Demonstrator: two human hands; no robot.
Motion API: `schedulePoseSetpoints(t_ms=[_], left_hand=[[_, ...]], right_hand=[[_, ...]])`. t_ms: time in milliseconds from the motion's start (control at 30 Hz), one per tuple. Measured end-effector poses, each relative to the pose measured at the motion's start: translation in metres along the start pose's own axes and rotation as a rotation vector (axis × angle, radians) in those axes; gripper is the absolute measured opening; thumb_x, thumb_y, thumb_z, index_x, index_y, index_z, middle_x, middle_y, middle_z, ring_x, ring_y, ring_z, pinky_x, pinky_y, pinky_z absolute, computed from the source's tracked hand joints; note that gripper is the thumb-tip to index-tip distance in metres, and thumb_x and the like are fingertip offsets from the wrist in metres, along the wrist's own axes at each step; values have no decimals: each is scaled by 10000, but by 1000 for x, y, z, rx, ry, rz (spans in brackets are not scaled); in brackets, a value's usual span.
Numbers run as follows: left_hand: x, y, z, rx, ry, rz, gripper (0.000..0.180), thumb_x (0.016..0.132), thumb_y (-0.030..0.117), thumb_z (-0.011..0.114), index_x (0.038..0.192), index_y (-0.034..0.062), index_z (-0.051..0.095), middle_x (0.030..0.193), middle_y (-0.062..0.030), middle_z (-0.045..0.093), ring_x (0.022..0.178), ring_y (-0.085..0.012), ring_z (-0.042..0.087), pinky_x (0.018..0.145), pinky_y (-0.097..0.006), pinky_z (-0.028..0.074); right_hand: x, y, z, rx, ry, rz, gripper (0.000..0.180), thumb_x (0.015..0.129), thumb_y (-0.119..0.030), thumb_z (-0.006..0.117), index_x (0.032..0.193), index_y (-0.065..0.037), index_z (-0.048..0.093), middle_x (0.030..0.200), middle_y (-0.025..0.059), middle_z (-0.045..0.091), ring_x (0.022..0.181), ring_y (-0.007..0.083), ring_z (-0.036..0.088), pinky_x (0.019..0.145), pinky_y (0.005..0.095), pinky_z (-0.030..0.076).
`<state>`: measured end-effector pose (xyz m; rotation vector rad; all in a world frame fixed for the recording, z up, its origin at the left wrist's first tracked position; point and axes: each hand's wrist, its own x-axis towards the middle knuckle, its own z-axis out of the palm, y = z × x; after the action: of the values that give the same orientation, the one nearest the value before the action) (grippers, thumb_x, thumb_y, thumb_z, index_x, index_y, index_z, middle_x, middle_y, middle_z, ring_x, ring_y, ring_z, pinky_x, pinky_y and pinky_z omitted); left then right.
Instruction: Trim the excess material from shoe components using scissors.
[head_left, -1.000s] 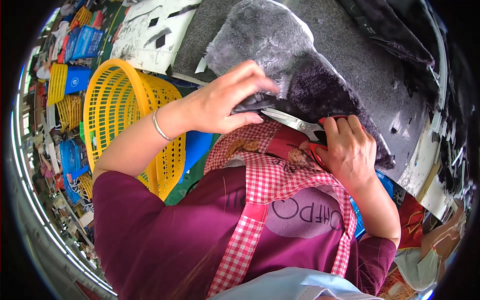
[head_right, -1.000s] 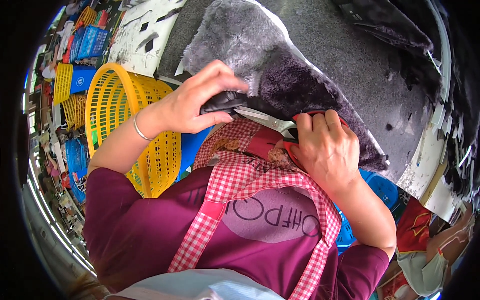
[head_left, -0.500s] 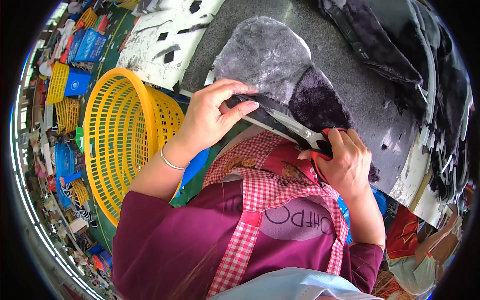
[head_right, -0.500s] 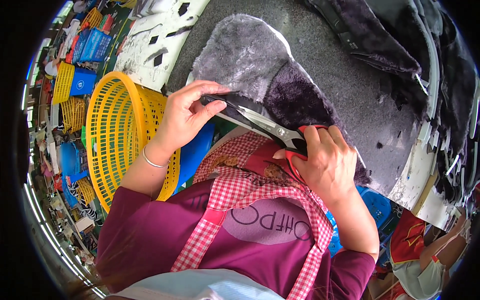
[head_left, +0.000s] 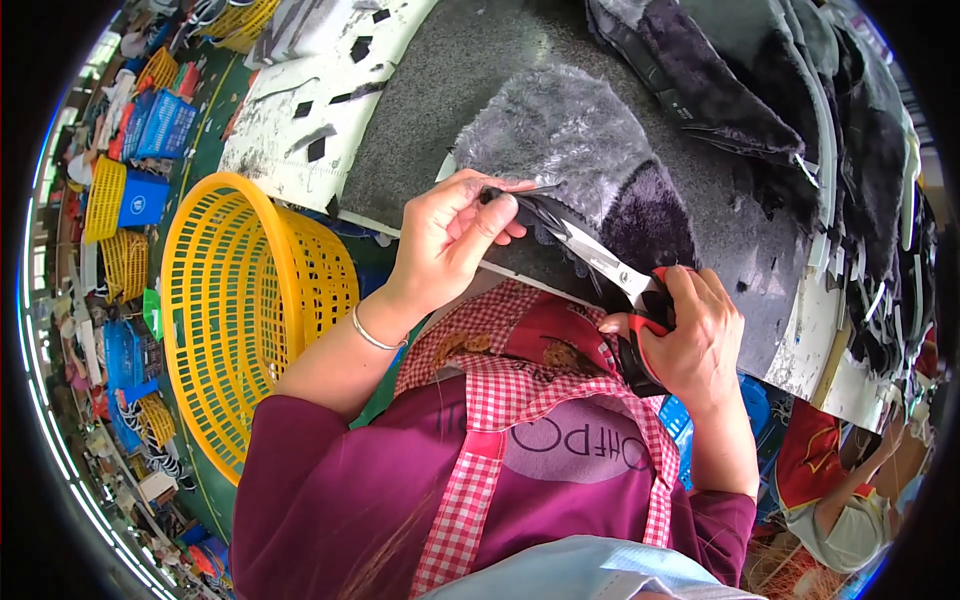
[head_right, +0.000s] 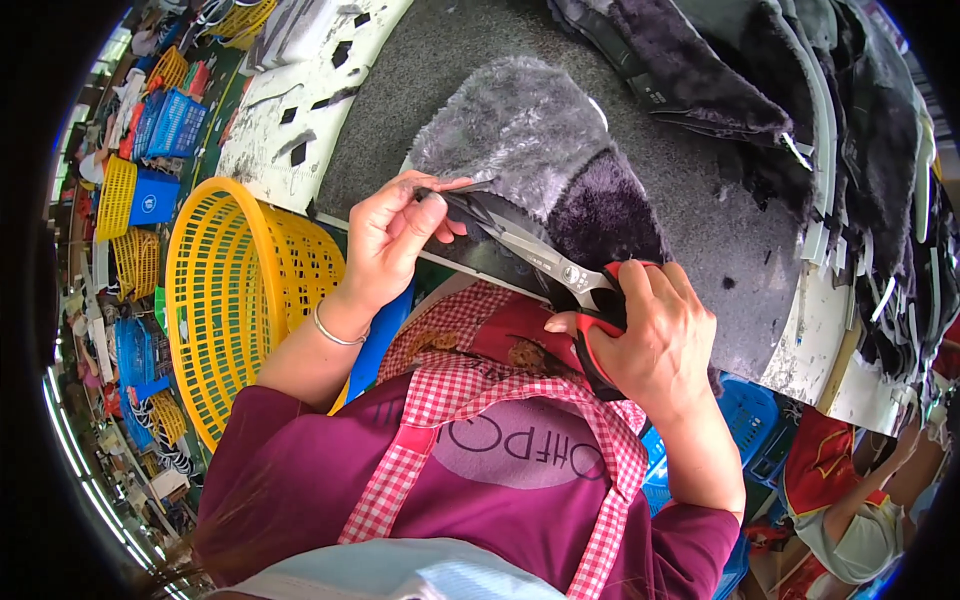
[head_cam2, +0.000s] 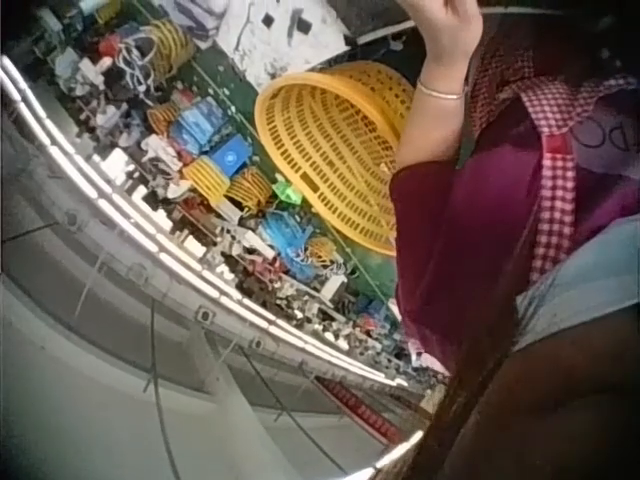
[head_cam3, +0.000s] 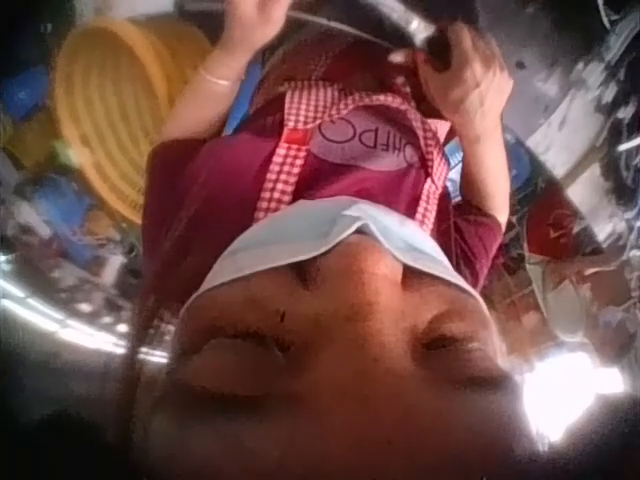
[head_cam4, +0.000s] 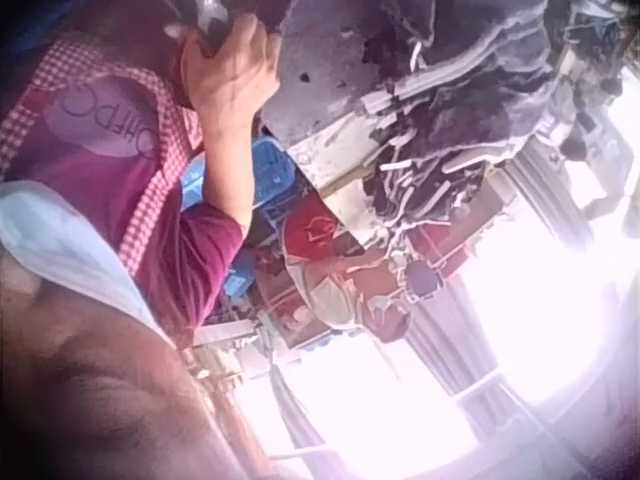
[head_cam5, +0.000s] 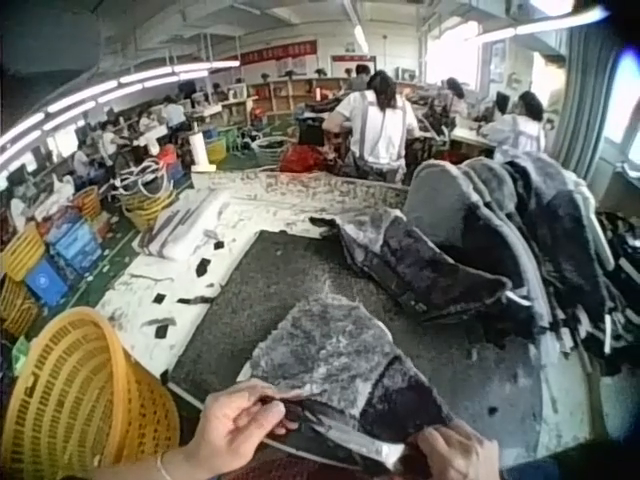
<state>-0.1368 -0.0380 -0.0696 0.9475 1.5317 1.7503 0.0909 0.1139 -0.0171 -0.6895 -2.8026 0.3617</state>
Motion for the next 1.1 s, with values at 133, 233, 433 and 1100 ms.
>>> schedulePoseSetpoints(t_ms=[133, 233, 433, 1100], left_hand=[[0, 0, 9, 42, -11, 57, 277, 1077, 139, 519, 1095, -88, 677, 1100, -130, 688, 867, -166, 721, 755, -256, 585], [0, -2, 15, -44, 5, 68, 267, 1075, 126, 517, 1091, -81, 684, 1112, -131, 688, 891, -169, 721, 775, -265, 583], [3, -9, 14, -26, -39, 62, 259, 1039, 211, 599, 1101, -16, 707, 1127, -116, 672, 882, -145, 684, 726, -236, 540], [2, -17, 30, -119, -49, 60, 143, 1018, 64, 620, 1120, -26, 665, 1085, -91, 689, 799, -103, 670, 680, -220, 531]], right_hand=[[-8, 3, 1, -25, -21, 50, 616, 657, -543, 881, 937, -47, 648, 850, 71, 667, 811, 284, 657, 645, 407, 537], [-11, 4, -1, -10, -26, 64, 610, 663, -531, 884, 949, -46, 650, 841, 77, 663, 796, 291, 655, 643, 413, 536], [-21, 5, 1, -19, 29, 4, 626, 656, -511, 890, 966, -26, 646, 841, 84, 666, 751, 291, 648, 631, 403, 536], [-35, 10, -1, 88, -60, 154, 601, 656, -491, 912, 905, -21, 631, 724, 110, 600, 704, 331, 613, 618, 433, 487]])
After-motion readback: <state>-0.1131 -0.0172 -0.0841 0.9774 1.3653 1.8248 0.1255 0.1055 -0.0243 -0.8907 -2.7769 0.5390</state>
